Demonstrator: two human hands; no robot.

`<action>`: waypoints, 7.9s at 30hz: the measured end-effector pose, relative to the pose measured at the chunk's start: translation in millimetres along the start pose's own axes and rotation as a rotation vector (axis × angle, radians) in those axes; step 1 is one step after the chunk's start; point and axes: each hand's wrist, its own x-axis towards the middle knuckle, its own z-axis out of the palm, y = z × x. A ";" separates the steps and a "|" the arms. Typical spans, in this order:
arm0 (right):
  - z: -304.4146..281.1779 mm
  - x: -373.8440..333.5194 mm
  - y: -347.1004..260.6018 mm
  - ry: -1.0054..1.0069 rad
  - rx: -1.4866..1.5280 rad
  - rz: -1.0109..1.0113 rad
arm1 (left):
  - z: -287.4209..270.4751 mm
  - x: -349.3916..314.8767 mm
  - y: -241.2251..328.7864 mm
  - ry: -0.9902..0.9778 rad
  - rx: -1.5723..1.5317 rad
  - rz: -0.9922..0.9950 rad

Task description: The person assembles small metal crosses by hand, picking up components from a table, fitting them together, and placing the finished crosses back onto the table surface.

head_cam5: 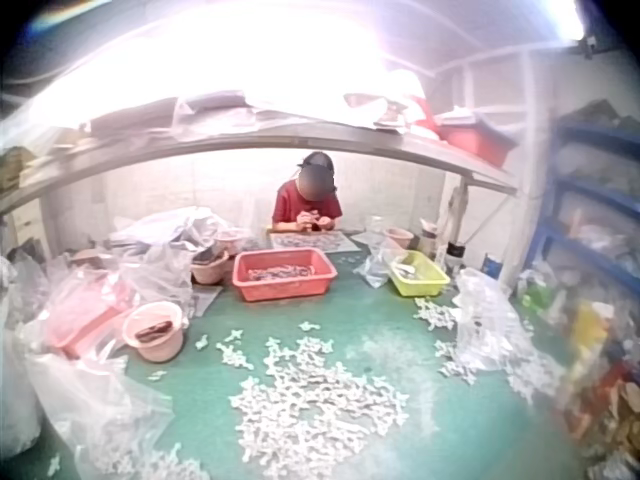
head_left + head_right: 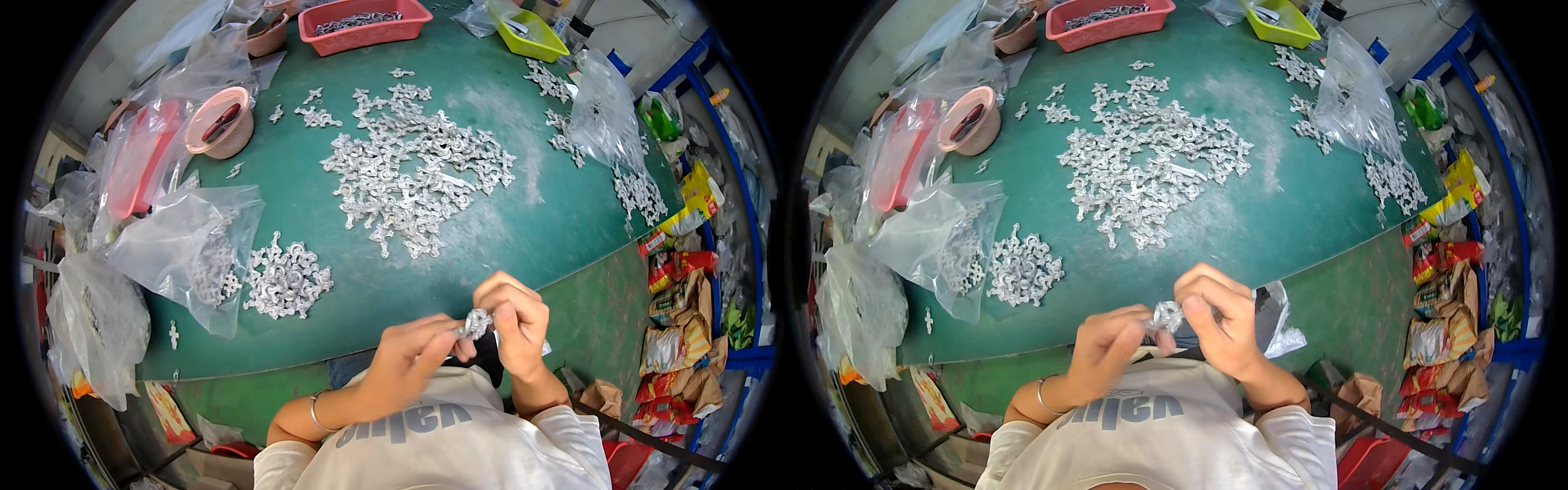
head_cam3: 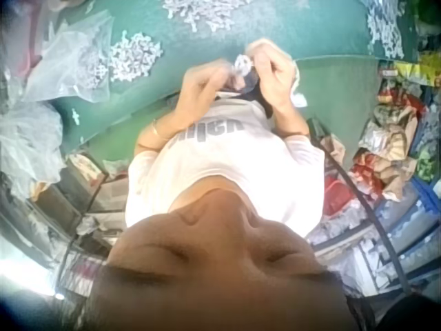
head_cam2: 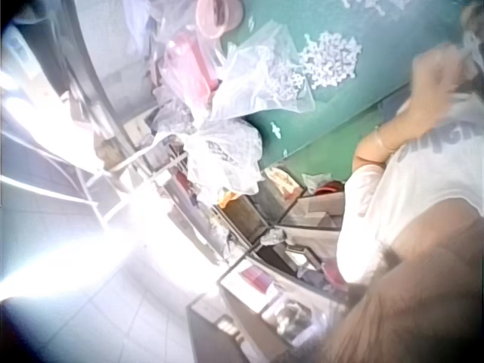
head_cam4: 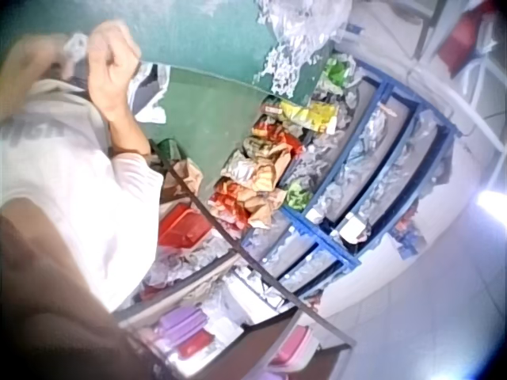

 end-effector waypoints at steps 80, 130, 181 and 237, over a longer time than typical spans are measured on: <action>-14.9 26.4 32.7 0.177 -0.341 0.298 | -74.4 12.8 5.1 0.473 0.531 0.053; 3.5 7.2 1.4 -0.031 0.138 0.221 | -22.2 3.0 16.4 0.161 0.204 0.216; 3.8 1.1 2.0 -0.090 0.285 0.227 | -6.3 1.9 26.6 0.031 0.307 0.351; 17.3 3.4 -18.4 0.156 0.451 0.323 | -3.5 7.6 28.5 0.094 -0.287 0.022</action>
